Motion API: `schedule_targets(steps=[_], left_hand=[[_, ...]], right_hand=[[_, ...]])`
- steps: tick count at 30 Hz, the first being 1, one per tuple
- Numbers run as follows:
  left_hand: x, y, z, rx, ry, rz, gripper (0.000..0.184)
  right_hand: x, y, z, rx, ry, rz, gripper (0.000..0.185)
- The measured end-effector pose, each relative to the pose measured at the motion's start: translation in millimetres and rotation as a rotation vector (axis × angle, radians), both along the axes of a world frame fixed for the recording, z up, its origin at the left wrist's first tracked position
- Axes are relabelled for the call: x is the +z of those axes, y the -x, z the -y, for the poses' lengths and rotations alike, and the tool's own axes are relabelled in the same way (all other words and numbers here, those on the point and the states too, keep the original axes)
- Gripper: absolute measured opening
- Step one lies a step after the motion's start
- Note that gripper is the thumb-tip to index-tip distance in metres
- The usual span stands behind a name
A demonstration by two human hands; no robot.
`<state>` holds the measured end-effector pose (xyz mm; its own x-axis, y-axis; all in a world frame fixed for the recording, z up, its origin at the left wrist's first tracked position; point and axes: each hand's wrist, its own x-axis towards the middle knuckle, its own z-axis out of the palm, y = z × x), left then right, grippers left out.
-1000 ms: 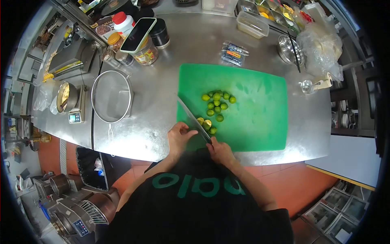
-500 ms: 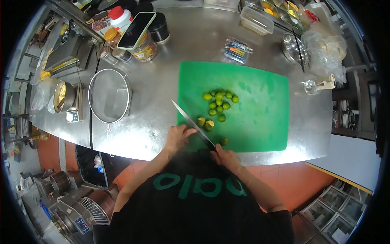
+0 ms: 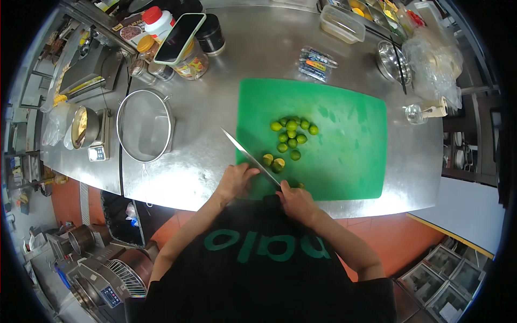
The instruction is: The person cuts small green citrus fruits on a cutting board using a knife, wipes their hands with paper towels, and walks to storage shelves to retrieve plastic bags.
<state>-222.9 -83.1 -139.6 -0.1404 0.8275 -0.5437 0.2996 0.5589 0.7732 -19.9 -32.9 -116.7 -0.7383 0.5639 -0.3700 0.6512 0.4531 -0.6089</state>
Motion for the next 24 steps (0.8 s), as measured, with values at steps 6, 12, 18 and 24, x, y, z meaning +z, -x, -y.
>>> schedule_targets(steps=[6, 12, 18, 24], left_hand=[[-13, 1, 1, -0.011, 0.012, -0.101, 0.037], [-8, -2, -2, -0.070, -0.006, -0.172, 0.021], [-19, 2, 6, -0.245, -0.303, -0.313, 0.006], [-22, -4, 8, -0.369, -0.392, -0.521, 0.010]], right_hand=[[1, -17, 4, -0.021, 0.038, 0.118, 0.023], [-7, 6, 0, -0.035, 0.055, -0.061, 0.026], [-32, 37, 5, -0.035, -0.017, -0.261, 0.024], [-29, 45, -10, -0.009, -0.156, -0.166, 0.021]])
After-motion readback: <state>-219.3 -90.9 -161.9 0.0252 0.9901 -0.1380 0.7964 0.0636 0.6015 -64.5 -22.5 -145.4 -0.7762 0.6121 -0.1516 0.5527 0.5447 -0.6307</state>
